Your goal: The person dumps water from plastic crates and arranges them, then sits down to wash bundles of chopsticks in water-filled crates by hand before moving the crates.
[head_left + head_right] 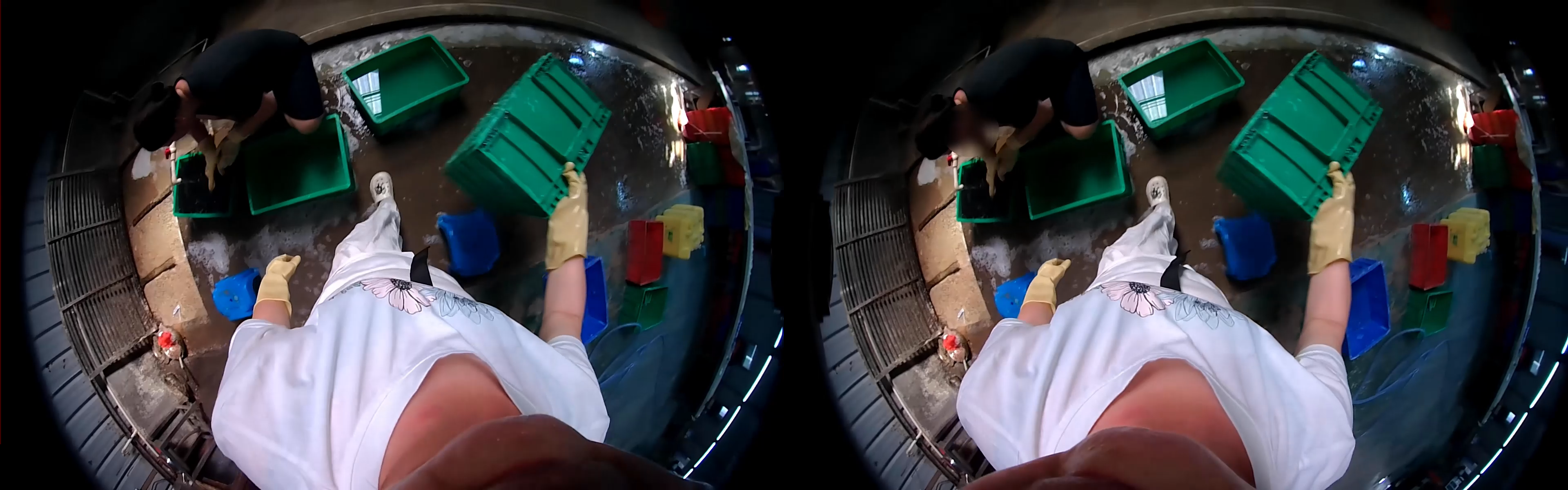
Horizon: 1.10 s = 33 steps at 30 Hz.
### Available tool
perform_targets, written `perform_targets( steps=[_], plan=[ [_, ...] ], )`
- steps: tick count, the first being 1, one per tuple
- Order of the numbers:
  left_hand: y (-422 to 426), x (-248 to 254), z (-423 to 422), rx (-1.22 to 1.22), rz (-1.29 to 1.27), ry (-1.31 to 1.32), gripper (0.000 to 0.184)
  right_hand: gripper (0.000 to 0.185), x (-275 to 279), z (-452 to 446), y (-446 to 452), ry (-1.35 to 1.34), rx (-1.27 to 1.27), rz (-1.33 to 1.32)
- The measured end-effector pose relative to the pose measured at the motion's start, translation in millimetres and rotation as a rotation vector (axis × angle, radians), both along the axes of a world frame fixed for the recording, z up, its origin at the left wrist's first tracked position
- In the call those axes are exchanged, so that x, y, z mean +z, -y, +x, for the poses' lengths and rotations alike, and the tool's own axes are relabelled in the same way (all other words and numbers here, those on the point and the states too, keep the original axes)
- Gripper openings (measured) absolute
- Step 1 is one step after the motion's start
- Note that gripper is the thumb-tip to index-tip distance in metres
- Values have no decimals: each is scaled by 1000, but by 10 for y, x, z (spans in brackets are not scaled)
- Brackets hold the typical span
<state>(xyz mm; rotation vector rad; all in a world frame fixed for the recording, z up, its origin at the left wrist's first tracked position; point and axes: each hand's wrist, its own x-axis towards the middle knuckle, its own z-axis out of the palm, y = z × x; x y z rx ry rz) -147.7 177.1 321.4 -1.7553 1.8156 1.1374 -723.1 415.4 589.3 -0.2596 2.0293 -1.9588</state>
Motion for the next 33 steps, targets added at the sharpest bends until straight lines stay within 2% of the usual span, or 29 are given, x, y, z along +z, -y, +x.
perform_targets(
  steps=[2,4,8,9,11,12,13,14,15,18,20,21,22,23,24,26,27,28,30,31,32,33],
  plan=[
    [134,-271,-151,3,-8,-32,49,24,-342,-231,380,105,63,-191],
    [317,-301,-417,-19,97,44,50,25,-1372,-940,758,224,16,-415],
    [766,-427,-758,51,149,-63,49,27,-938,-790,2030,565,14,-326],
    [918,-415,-849,31,102,-93,47,28,-1172,-940,2265,671,36,-473],
    [1257,-313,-1017,153,78,-176,44,29,-1184,-1009,2804,764,43,-476],
    [1414,-343,-1042,293,104,-205,45,31,-1209,-1031,3036,839,32,-489],
    [1444,-257,-1096,364,1,-269,47,39,-1306,-1095,3138,970,93,-496],
    [1576,30,-1269,402,6,-237,47,39,-1341,-1124,3312,990,100,-473],
    [1649,101,-1332,445,-9,-235,46,43,-1340,-1124,3484,1066,122,-531],
    [1521,172,-1471,592,-27,-250,43,48,-1495,-1241,3936,1209,177,-585],
    [1204,174,-1522,708,-41,-256,41,37,-1861,-1392,4036,1337,202,-678],
    [990,147,-1544,733,4,-210,40,40,-1859,-1369,4062,1275,215,-577],
    [777,156,-1605,771,46,-170,40,40,-2157,-1494,4043,1314,264,-535],
    [533,256,-1730,879,113,-109,39,43,-2656,-1739,4023,1553,317,-689],
    [172,263,-1811,874,-6,-161,41,47,-2949,-1840,4167,1815,349,-837],
    [-521,367,-2067,896,-39,-74,47,49,-2557,-1773,4093,2530,-137,-913],
    [-902,324,-2198,862,11,-32,47,49,-2590,-1763,4102,2588,-148,-854],
    [-1207,352,-2407,836,120,72,49,51,-2587,-1756,4100,2252,146,-612],
    [-1616,556,-2913,864,300,92,49,59,-2624,-1791,4083,1477,638,-206],
    [-1891,487,-3125,930,249,81,38,63,-2654,-1850,4113,1047,839,-32],
    [-1983,579,-3363,1045,321,31,34,67,-3005,-1995,4103,1101,890,24],
    [-2079,640,-3573,1138,340,-11,33,67,-2983,-2012,4148,1119,878,73]
  ],
)
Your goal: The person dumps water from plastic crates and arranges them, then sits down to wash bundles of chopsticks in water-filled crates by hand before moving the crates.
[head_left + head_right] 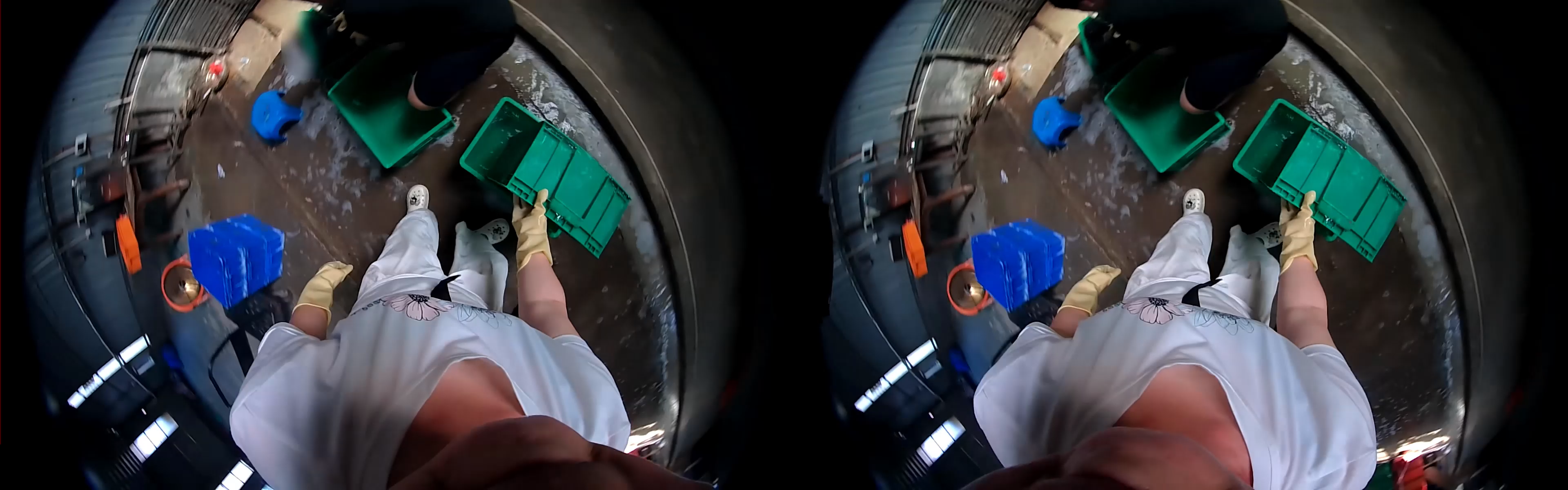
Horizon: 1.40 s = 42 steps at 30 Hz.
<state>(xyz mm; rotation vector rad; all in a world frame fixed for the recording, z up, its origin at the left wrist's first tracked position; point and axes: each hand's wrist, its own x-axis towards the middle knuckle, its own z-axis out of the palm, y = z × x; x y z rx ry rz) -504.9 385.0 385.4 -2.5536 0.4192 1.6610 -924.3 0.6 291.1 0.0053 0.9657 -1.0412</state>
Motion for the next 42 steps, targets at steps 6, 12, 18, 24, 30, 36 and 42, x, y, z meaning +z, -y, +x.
perform_targets(
  steps=[6,12,18,24,30,36,42],
  plan=[
    [-227,54,-885,156,-143,-11,33,67,450,153,230,19,18,174],
    [-37,477,-1291,360,-242,-38,37,69,161,268,877,-602,407,-137],
    [-584,-2,-1466,199,-143,-7,38,80,358,359,1946,-349,194,-239],
    [-621,-141,-1302,278,21,-130,39,55,69,-468,1764,-837,246,-411],
    [-364,-672,-839,186,-57,-154,42,41,-574,-1416,121,-969,369,-124],
    [554,-1106,-717,241,-119,-183,42,32,-783,-1980,-721,-1129,246,119],
    [1610,-945,-1412,393,-290,-234,35,35,-166,-1867,657,-1863,650,-319]
  ],
)
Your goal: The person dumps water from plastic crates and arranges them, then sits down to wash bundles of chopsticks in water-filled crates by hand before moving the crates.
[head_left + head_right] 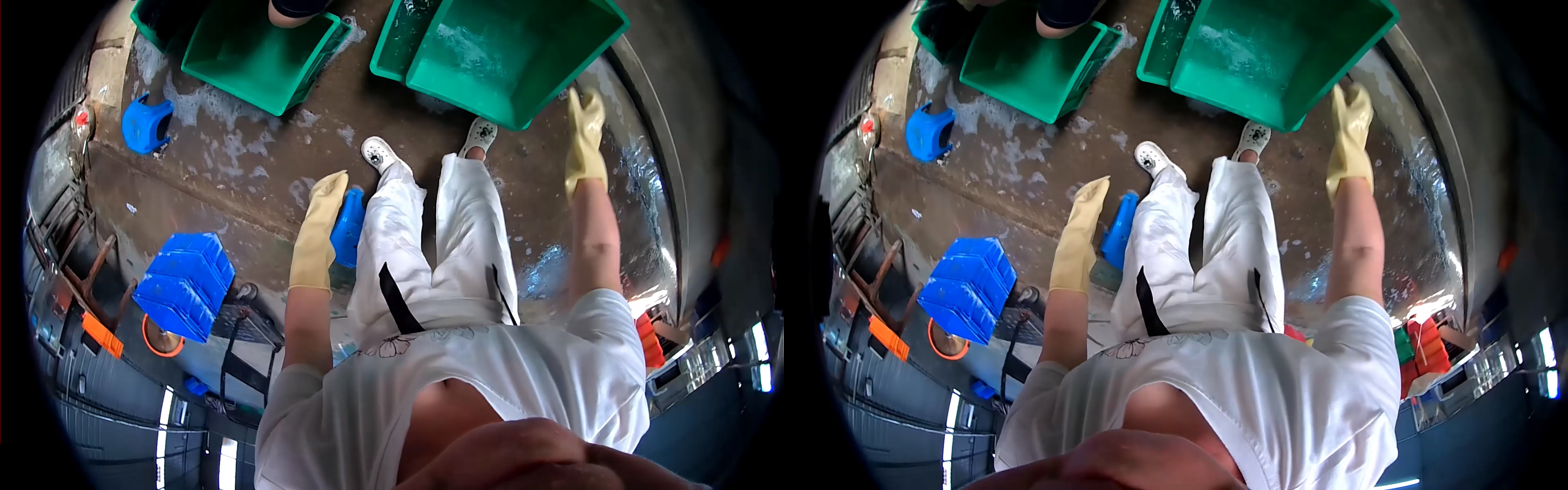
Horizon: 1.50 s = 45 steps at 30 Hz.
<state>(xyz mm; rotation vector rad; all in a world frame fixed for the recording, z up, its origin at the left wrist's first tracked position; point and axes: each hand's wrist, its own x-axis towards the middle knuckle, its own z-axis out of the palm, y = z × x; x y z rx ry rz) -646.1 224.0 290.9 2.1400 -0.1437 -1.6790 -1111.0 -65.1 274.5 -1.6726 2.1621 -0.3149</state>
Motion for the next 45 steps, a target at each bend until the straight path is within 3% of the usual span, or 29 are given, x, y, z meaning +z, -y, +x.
perform_targets(
  steps=[1,2,3,4,5,6,7,8,10,12,13,15,16,17,21,22,24,27,31,33,35,37,39,42,45],
  plan=[
    [-21,-59,-124,7,10,3,35,41,204,185,271,52,136,-224],
    [-66,-163,-266,-10,14,-17,35,47,243,175,592,69,155,-183],
    [-48,-233,-414,-25,13,-38,34,51,119,74,960,-137,337,-363],
    [44,-149,-587,-57,81,-20,34,52,199,124,1270,-178,431,-444],
    [-166,-392,-716,-29,39,-35,36,51,343,201,1541,-187,535,-458],
    [-144,-343,-886,-17,61,-38,37,47,481,379,1834,-197,753,-655],
    [-115,-284,-1047,-4,80,-38,38,48,61,145,2119,-202,713,-866],
    [-201,-399,-1158,-88,102,-9,40,57,14,116,2338,-243,742,-741],
    [-274,-470,-1468,-15,132,-10,42,65,21,178,2730,-270,784,-619],
    [-322,-529,-1760,27,182,-19,40,59,-14,319,2979,319,601,106],
    [-374,-570,-1912,51,196,-12,40,59,136,459,2977,331,622,121],
    [-524,-658,-2185,63,189,-15,34,47,544,761,2799,255,602,445],
    [-684,-778,-2305,48,111,13,29,45,-384,221,3324,343,687,494],
    [-649,-708,-2376,-67,-31,107,29,47,-299,286,3375,180,762,512],
    [-342,-425,-2407,49,164,-36,32,54,380,494,3189,-66,794,555],
    [-113,-235,-2329,44,192,-11,24,57,492,493,3119,-127,822,538],
    [-118,-223,-2226,96,134,10,25,61,778,548,2757,-447,988,166],
    [-294,-323,-2150,246,66,6,28,60,978,465,2374,-273,727,271],
    [-471,-275,-1916,177,83,-16,31,65,1471,696,1641,-254,704,110],
    [-546,-277,-1818,96,68,13,32,66,1422,863,1133,-408,837,15],
    [-532,-143,-1719,-41,189,-20,36,63,1369,1052,697,-373,959,-128],
    [-536,31,-1692,-54,122,133,36,58,1273,1205,461,-313,974,-165],
    [-592,37,-1542,-129,231,-63,44,52,1208,1363,359,-325,995,-249],
    [-690,118,-1362,-218,212,16,45,50,1099,1568,390,-398,967,-232],
    [-1088,-230,-1202,-197,164,84,45,49,937,1670,591,-466,907,-273]
  ],
)
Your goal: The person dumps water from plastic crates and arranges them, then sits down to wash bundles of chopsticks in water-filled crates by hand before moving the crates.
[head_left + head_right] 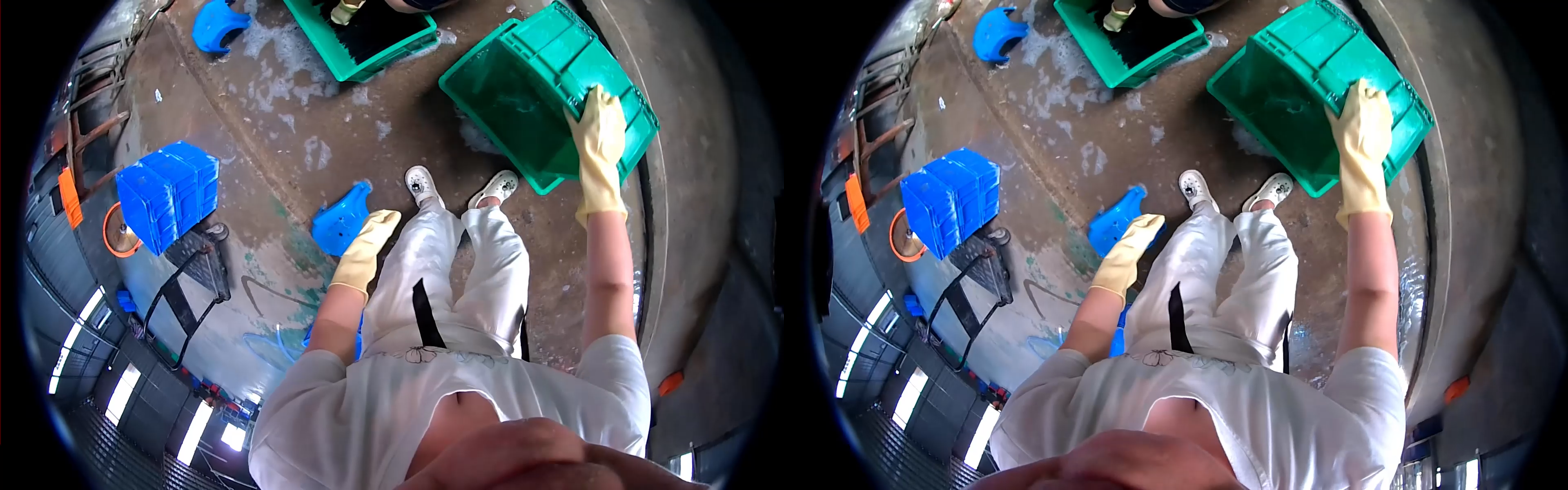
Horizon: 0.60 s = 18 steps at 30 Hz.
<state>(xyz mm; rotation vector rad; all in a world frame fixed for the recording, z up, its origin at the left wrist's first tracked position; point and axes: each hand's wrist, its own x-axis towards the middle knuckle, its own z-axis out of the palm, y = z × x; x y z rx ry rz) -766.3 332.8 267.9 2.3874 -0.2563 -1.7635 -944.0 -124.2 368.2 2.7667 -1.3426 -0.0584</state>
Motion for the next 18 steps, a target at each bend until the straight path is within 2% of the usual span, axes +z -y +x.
perform_targets(
  steps=[5,7,8,11,14,18],
  plan=[
    [-118,-185,150,110,-21,5,47,46,-396,-214,547,-50,46,-129],
    [-27,-193,121,189,42,33,46,42,-447,-264,773,-34,-55,38],
    [-57,-320,48,321,28,17,40,42,-485,-336,872,-47,-55,45],
    [212,-277,-224,559,8,8,31,37,-705,-661,1356,55,-108,119],
    [596,-382,-623,598,-6,12,35,33,-1074,-993,1856,141,-123,185],
    [1202,-851,-1234,482,-3,2,38,33,-801,-1055,1960,173,-95,256]
  ],
)
